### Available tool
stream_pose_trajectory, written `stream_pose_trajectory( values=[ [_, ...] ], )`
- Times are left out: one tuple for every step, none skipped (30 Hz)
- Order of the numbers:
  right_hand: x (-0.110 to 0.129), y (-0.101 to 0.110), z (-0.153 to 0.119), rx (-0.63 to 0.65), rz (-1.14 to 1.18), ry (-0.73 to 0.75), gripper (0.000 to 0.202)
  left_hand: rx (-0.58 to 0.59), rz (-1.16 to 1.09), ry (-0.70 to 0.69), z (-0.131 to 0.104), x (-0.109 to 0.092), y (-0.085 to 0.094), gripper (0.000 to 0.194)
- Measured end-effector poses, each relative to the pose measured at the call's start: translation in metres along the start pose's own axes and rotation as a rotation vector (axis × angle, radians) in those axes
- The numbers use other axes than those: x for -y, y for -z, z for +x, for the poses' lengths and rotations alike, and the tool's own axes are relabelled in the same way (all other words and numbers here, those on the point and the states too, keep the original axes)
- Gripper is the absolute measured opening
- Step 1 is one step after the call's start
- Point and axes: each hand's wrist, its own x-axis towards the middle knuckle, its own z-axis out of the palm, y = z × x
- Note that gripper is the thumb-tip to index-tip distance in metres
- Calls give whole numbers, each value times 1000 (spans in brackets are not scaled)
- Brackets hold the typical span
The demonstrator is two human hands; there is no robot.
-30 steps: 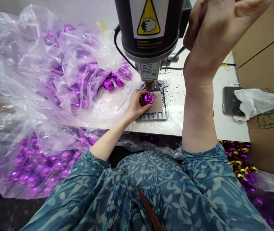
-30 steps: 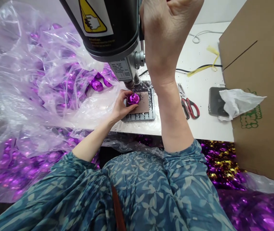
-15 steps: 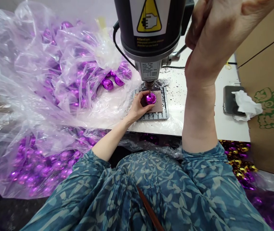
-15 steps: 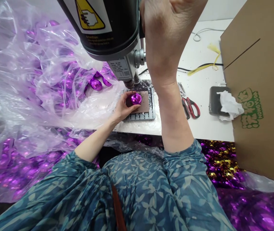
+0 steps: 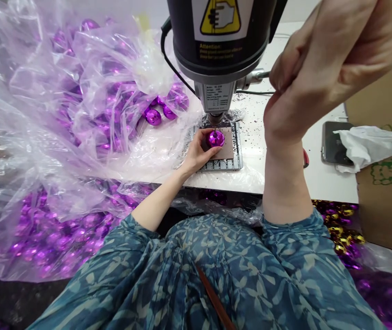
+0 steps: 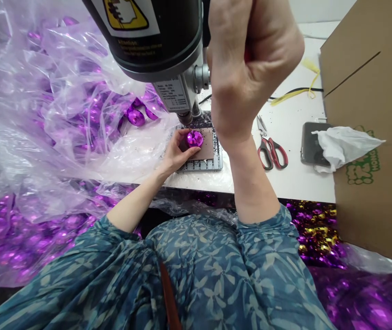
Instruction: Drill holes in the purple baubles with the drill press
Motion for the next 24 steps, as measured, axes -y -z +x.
stream_pose_trajectory(
  values=[
    [-4, 3, -7, -5, 18, 93, 39, 2, -6, -4, 0, 0, 0, 80],
    [-8, 7, -12, -9, 36, 182, 36, 7, -12, -8, 0, 0, 0, 80],
    [-12, 10, -18, -13, 53, 247, 35, 11, -16, -11, 0, 0, 0, 80],
    [-15, 13, -22, -11, 61, 280, 36, 13, -20, -14, 0, -1, 0, 80],
    [-18, 15, -25, -14, 64, 293, 40, 13, -22, -15, 1, -2, 0, 81],
    [-21, 17, -27, -17, 66, 302, 44, 11, -22, -14, 1, -2, 0, 81],
    [-24, 17, -29, -23, 73, 316, 46, 8, -22, -13, 1, -3, 0, 81],
    [-27, 17, -29, -26, 77, 334, 46, 6, -22, -12, 1, -4, 0, 81],
    [-31, 17, -29, -29, 83, 363, 44, 6, -21, -11, 1, -4, 1, 80],
    [-35, 16, -28, -34, 91, 400, 44, 7, -21, -10, 1, -5, 1, 80],
    [-40, 14, -28, -41, 100, 438, 46, 8, -22, -8, 1, -5, 1, 79],
    [-44, 13, -27, -61, 110, 474, 50, 8, -23, -6, 1, -5, 1, 79],
    [-48, 12, -27, -85, 109, 498, 56, 7, -22, -3, 1, -5, 1, 79],
    [-51, 12, -28, -112, 100, 513, 62, 5, -22, 1, 1, -5, 1, 79],
    [-54, 13, -29, -134, 77, 512, 68, 0, -21, 5, 1, -6, 1, 79],
    [-55, 15, -31, -142, 32, 491, 71, -6, -22, 7, 1, -6, 0, 79],
    [-56, 18, -33, -134, -26, 458, 74, -12, -25, 7, 1, -6, 0, 79],
    [-57, 22, -36, -115, -84, 418, 75, -18, -28, 5, 1, -6, -1, 79],
    [-59, 26, -38, -89, -135, 379, 76, -21, -33, 2, 1, -6, -1, 79],
    [-60, 31, -41, -76, -168, 354, 77, -20, -37, -1, 1, -6, -1, 79],
    [-62, 34, -43, -70, -183, 351, 77, -16, -40, -3, 1, -5, -1, 79],
    [-64, 37, -44, -78, -183, 362, 77, -9, -40, -4, 1, -5, -1, 78],
    [-67, 39, -44, -92, -177, 384, 76, -1, -38, -3, 1, -5, -1, 78],
    [-71, 40, -45, -101, -180, 408, 75, 8, -32, -1, 0, -4, -1, 78]
  ],
)
